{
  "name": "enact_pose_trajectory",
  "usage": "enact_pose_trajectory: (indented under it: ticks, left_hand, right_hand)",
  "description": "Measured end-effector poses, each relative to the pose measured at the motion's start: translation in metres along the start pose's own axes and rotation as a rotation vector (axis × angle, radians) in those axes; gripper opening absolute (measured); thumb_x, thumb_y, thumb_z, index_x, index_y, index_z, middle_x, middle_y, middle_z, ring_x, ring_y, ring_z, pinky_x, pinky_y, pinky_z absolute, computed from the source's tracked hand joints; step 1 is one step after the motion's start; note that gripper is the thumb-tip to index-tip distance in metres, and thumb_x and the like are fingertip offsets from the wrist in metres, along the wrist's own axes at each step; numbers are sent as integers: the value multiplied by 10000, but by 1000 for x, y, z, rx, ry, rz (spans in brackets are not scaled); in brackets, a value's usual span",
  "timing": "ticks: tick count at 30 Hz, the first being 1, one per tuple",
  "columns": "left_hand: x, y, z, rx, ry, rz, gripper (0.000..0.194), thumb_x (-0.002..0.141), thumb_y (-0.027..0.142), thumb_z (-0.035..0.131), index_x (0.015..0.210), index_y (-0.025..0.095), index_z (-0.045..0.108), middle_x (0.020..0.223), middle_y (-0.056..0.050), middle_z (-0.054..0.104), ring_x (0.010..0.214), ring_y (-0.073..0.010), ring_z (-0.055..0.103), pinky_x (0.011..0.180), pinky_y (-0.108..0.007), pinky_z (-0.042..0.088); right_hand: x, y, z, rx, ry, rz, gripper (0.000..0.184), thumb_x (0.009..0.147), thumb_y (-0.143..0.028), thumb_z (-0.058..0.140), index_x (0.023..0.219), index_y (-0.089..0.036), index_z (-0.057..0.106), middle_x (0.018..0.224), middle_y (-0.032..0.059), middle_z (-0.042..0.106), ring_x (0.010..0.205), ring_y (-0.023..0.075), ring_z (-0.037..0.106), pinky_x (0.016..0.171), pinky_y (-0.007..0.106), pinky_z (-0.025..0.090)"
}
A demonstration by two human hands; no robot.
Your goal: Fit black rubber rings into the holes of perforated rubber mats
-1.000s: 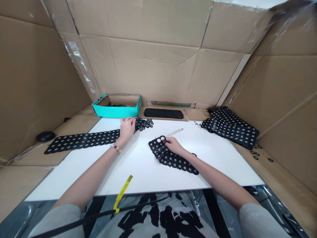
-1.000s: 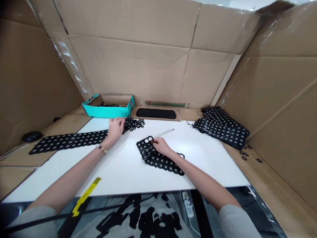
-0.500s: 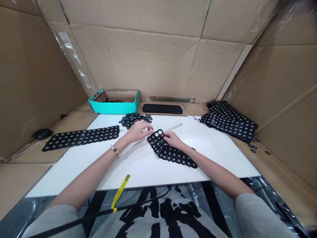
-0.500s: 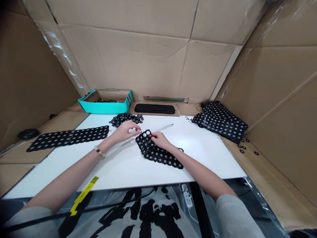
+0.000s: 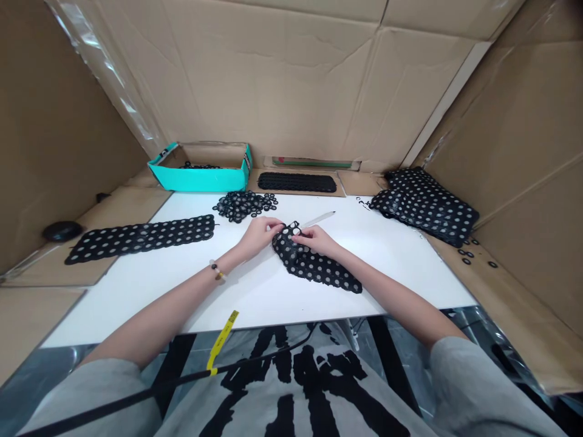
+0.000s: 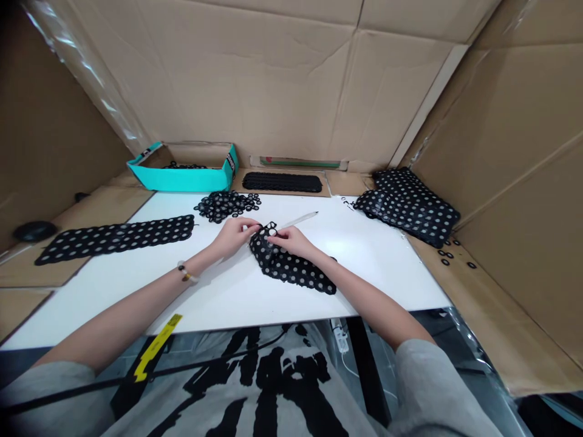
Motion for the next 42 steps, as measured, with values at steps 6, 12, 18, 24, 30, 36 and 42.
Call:
enact_pose_trajectory:
  ticks: [6,12,18,24,30,36,42]
  left_hand:
    - [17,-56,-73,199,443,-214,359,916,343,439,950,155,744,998,-91,726,971,-268,597,880,-375,427]
    - [14,-74,-96,575,399,-266,396,939,362,418,1210,238,677,1289,-130,592,1160,-399,379,890,-501,336]
    - [19,-59,-80,580,177,-32,369,934,423,427,945,221,736,998,-103,706,1019,-329,435,886,-481,308]
    - [17,-60,-69,645,127,-11,406,941,470,416,1042,230,727,1146,-111,658,1072,-348,398,862,-494,294]
    - [13,-61,-71,690,164,-92,422,951,466,388,1104,261,723,1277,-119,567,1145,-386,366,887,-522,297]
    - [13,-47,-73,622,208,-70,388,936,418,444,1185,243,685,1260,-134,585,1164,-383,399,925,-519,313]
    - [11,-1,-25,187,-200,237,350,835,521,597,955,221,731,985,-50,731,916,-222,594,880,-343,420]
  right_hand:
    - [-3,3,0,-20,31,68,411,726,-546,634,622,-148,612,536,-22,517,541,110,429,530,248,330]
    - [-3,1,0,10,30,82,400,721,-550,632,657,-155,637,551,-17,525,541,119,434,522,255,340]
    - [-2,3,1,26,9,55,366,742,-515,623,684,-155,657,593,-8,571,567,125,462,564,261,352]
    - [-3,4,1,35,4,65,367,750,-514,619,715,-152,669,609,-5,587,580,132,481,575,266,356]
    - [-4,2,1,42,0,65,352,756,-497,620,723,-150,674,639,2,619,624,144,516,631,275,388]
    - [-4,-3,2,30,-2,3,295,771,-440,599,673,-162,620,634,-20,575,640,134,498,680,276,384]
    - [-3,-8,5,23,-48,-110,294,792,-447,595,702,-168,611,672,-19,584,694,147,509,719,287,398]
Point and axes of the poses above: each hand's wrist, its own x-axis towards the middle knuckle, its own z-axis out of the palm, y = z × x, the point moved 6 cm from there along x, towards the middle knuckle
